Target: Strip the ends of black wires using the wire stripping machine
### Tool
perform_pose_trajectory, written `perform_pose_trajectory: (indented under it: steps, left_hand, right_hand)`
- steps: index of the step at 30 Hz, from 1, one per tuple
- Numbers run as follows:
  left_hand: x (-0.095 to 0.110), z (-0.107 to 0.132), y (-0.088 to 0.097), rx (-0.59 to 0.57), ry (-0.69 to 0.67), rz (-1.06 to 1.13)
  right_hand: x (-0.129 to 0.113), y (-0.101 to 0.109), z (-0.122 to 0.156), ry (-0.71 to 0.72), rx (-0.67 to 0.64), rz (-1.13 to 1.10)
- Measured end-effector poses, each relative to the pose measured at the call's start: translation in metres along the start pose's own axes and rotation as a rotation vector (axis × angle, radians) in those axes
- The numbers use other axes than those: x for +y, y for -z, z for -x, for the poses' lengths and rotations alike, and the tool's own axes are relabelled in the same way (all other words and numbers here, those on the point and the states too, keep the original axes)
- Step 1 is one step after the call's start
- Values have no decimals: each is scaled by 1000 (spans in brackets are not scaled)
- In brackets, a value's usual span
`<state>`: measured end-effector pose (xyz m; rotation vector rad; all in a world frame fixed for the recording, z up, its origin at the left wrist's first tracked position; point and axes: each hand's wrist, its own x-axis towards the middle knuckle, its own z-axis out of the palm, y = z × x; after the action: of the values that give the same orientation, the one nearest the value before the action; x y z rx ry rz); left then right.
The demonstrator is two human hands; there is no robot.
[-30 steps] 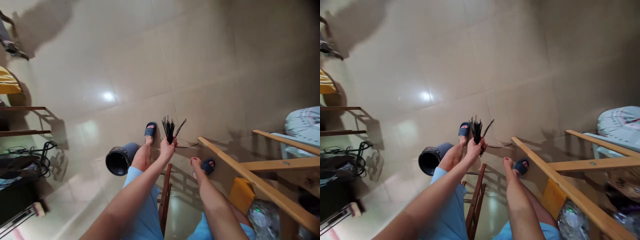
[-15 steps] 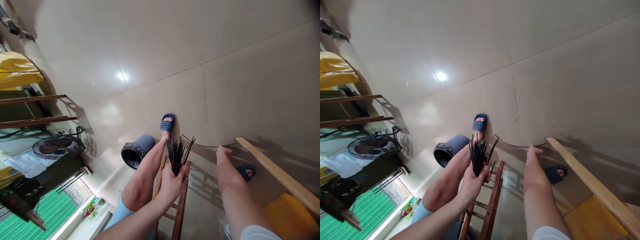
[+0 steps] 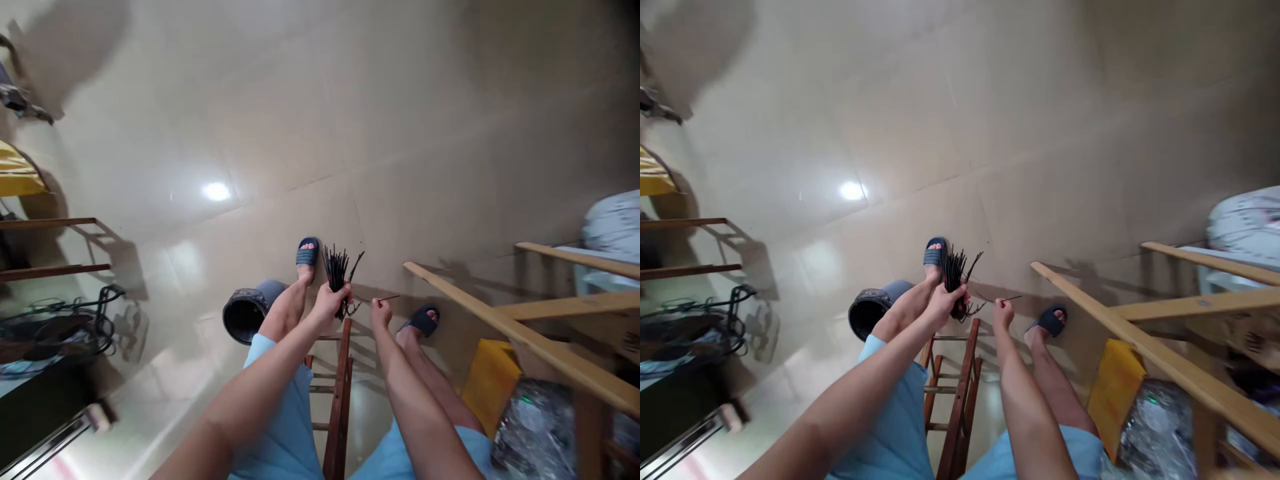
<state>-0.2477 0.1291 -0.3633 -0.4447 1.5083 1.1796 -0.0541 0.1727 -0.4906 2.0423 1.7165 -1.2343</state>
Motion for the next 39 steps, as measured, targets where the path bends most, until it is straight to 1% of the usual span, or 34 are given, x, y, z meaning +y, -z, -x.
perform_pose_trajectory:
  steps: [2,4,6,8,10,12,14,16,18,20,21,23,26,28,30,33,37,39]
  left_hand:
    - [13,10,-3,-126,-62,37]
    - [25,33,-5,-182,-128,71]
    - [31,71,-6,-215,-209,87]
    - [26,120,-4,-248,-290,95]
    - [11,175,0,-290,-356,104]
    - [-12,231,6,-347,-406,106]
    - [-38,283,13,-438,-433,103]
    - [-64,331,21,-564,-431,85]
    - [-87,373,27,-686,-417,56]
    - [-106,410,31,-781,-412,28]
    - [-114,426,32,-823,-418,11]
    - [-127,454,32,-894,-445,-45]
    - [-139,482,31,-960,-479,-138]
    - [-144,494,31,-979,-497,-197]
    - [-148,502,30,-990,-529,-249]
    - [-153,506,28,-990,-588,-286]
    - [-156,503,26,-979,-624,-295]
    - [-156,500,25,-984,-620,-299]
  right_hand:
    - [-8,26,43,46,28,-54]
    - [-12,56,86,133,26,-137]
    - [-10,89,129,225,-7,-258]
    - [-2,120,174,300,-45,-392]
    - [10,147,219,359,-56,-496]
    - [22,170,265,417,-40,-576]
    - [32,188,311,474,-19,-661]
    - [39,204,355,520,9,-764]
    - [45,220,396,573,39,-877]
    - [50,235,434,637,35,-966]
    - [53,242,451,670,5,-990]
    - [60,254,480,721,-98,-1008]
    - [74,265,508,760,-213,-1029]
    - [83,268,519,779,-215,-1026]
    - [90,270,524,804,-173,-999]
    - [95,272,527,820,-87,-988]
    - [93,274,529,819,-28,-985]
    - [91,274,532,833,48,-968]
